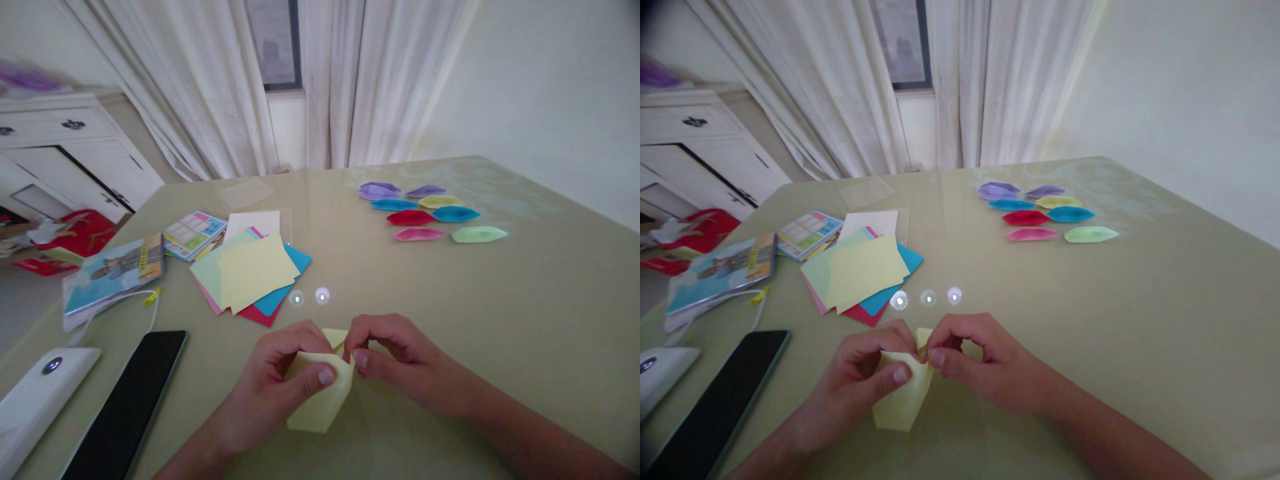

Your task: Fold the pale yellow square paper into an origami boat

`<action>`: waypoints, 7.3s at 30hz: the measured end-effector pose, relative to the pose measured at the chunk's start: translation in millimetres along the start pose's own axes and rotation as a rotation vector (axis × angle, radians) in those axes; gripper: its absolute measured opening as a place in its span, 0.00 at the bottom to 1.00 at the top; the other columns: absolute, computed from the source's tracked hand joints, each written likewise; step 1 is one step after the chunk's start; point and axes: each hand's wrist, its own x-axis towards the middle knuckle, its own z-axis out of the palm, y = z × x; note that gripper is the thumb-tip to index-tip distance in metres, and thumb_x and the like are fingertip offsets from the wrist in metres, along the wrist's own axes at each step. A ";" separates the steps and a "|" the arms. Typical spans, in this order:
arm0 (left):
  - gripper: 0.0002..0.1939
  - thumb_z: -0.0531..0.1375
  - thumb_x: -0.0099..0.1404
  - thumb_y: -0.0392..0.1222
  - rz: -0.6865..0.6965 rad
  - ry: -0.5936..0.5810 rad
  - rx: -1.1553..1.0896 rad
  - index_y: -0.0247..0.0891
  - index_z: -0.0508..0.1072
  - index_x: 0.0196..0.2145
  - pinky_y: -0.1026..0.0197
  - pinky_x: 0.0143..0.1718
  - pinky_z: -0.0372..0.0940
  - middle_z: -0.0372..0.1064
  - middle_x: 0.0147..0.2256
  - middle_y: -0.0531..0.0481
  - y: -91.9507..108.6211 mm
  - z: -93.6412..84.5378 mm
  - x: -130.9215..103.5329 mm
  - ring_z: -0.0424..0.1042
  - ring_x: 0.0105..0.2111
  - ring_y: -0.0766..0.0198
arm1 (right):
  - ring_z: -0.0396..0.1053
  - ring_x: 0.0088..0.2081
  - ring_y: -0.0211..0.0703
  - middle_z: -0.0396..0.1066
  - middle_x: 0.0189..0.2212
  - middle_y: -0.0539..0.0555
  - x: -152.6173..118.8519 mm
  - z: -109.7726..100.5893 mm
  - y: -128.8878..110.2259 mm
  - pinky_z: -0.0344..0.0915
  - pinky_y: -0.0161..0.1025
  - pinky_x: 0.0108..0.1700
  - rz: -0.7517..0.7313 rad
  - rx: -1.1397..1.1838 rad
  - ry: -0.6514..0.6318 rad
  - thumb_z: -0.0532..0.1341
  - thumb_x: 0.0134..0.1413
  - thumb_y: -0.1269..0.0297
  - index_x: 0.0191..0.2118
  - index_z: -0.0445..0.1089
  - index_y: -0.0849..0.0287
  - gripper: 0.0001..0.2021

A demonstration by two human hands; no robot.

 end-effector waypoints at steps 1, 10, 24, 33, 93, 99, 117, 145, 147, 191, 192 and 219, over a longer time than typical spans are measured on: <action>0.07 0.69 0.69 0.46 0.033 0.013 0.015 0.42 0.82 0.38 0.63 0.39 0.65 0.72 0.37 0.50 -0.2 0.2 0.5 0.71 0.37 0.63 | 0.64 0.31 0.36 0.68 0.29 0.47 0.2 0.1 -0.5 0.60 0.34 0.35 -0.007 -0.011 -0.010 0.63 0.72 0.56 0.37 0.75 0.59 0.13; 0.12 0.67 0.70 0.51 0.019 0.029 0.061 0.41 0.77 0.35 0.53 0.59 0.62 0.68 0.56 0.44 -6.4 3.5 4.0 0.65 0.61 0.50 | 0.65 0.32 0.37 0.68 0.30 0.47 0.4 1.4 2.2 0.62 0.34 0.37 -0.038 0.002 0.004 0.63 0.71 0.60 0.38 0.74 0.59 0.10; 0.10 0.72 0.66 0.46 -0.019 -0.029 -0.042 0.40 0.77 0.36 0.61 0.42 0.66 0.72 0.43 0.49 -4.3 5.9 4.8 0.74 0.42 0.60 | 0.66 0.30 0.36 0.68 0.27 0.47 1.8 2.4 3.1 0.63 0.33 0.34 0.017 -0.040 0.011 0.67 0.67 0.58 0.43 0.78 0.59 0.09; 0.11 0.74 0.63 0.42 -0.029 0.068 -0.012 0.41 0.77 0.38 0.63 0.39 0.67 0.74 0.39 0.50 -6.1 7.8 -0.7 0.74 0.38 0.62 | 0.66 0.28 0.35 0.68 0.26 0.45 -0.1 5.1 6.2 0.63 0.33 0.32 0.048 -0.044 0.029 0.70 0.61 0.65 0.42 0.74 0.57 0.07; 0.15 0.69 0.69 0.36 0.180 0.258 0.215 0.49 0.82 0.51 0.66 0.44 0.73 0.82 0.42 0.52 -12.6 14.8 0.3 0.79 0.41 0.64 | 0.68 0.26 0.33 0.71 0.26 0.47 1.1 16.4 10.7 0.65 0.30 0.31 -0.257 -0.378 0.340 0.67 0.63 0.72 0.36 0.77 0.59 0.03; 0.12 0.66 0.72 0.36 0.150 0.199 0.102 0.49 0.83 0.50 0.64 0.45 0.74 0.81 0.43 0.50 -11.6 14.5 3.1 0.80 0.43 0.62 | 0.70 0.28 0.34 0.73 0.28 0.48 2.3 15.7 12.8 0.67 0.30 0.32 -0.269 -0.372 0.376 0.69 0.63 0.71 0.37 0.78 0.58 0.02; 0.16 0.64 0.74 0.37 0.136 0.195 0.102 0.53 0.82 0.55 0.66 0.42 0.73 0.82 0.44 0.50 -6.9 18.9 3.9 0.80 0.42 0.63 | 0.71 0.28 0.35 0.74 0.28 0.50 2.1 16.3 11.1 0.69 0.30 0.30 -0.380 -0.461 0.398 0.69 0.62 0.74 0.38 0.79 0.59 0.04; 0.09 0.69 0.68 0.41 0.025 0.424 0.090 0.46 0.87 0.46 0.64 0.41 0.80 0.86 0.41 0.48 -2.6 18.9 5.9 0.86 0.39 0.57 | 0.68 0.27 0.36 0.72 0.27 0.49 2.1 15.9 9.9 0.67 0.33 0.31 -0.224 -0.436 0.316 0.68 0.63 0.68 0.36 0.74 0.57 0.04; 0.10 0.69 0.69 0.42 0.024 0.419 0.083 0.46 0.86 0.47 0.63 0.41 0.81 0.86 0.42 0.47 -4.2 18.1 4.7 0.86 0.40 0.57 | 0.69 0.26 0.35 0.72 0.27 0.48 2.1 16.3 10.8 0.66 0.32 0.30 -0.238 -0.429 0.320 0.67 0.64 0.68 0.35 0.74 0.58 0.04; 0.04 0.68 0.70 0.41 0.051 0.287 0.063 0.43 0.85 0.38 0.72 0.31 0.68 0.78 0.32 0.53 -2.5 14.6 2.7 0.75 0.31 0.69 | 0.62 0.26 0.35 0.65 0.24 0.47 -5.0 19.3 5.9 0.59 0.32 0.31 -0.255 -0.412 0.167 0.58 0.66 0.72 0.34 0.73 0.60 0.09; 0.04 0.67 0.71 0.41 0.047 0.292 0.065 0.44 0.85 0.38 0.72 0.31 0.68 0.78 0.32 0.53 -2.8 13.9 2.7 0.75 0.31 0.69 | 0.63 0.26 0.35 0.66 0.25 0.47 -4.5 18.6 6.1 0.59 0.32 0.31 -0.248 -0.412 0.167 0.58 0.65 0.73 0.34 0.73 0.60 0.09; 0.16 0.65 0.72 0.55 -0.142 0.290 0.081 0.40 0.85 0.40 0.70 0.26 0.64 0.80 0.30 0.50 -1.7 10.5 3.4 0.72 0.27 0.67 | 0.56 0.23 0.33 0.59 0.21 0.44 0.8 12.1 5.5 0.52 0.32 0.26 0.040 -0.210 0.099 0.60 0.65 0.65 0.28 0.69 0.59 0.13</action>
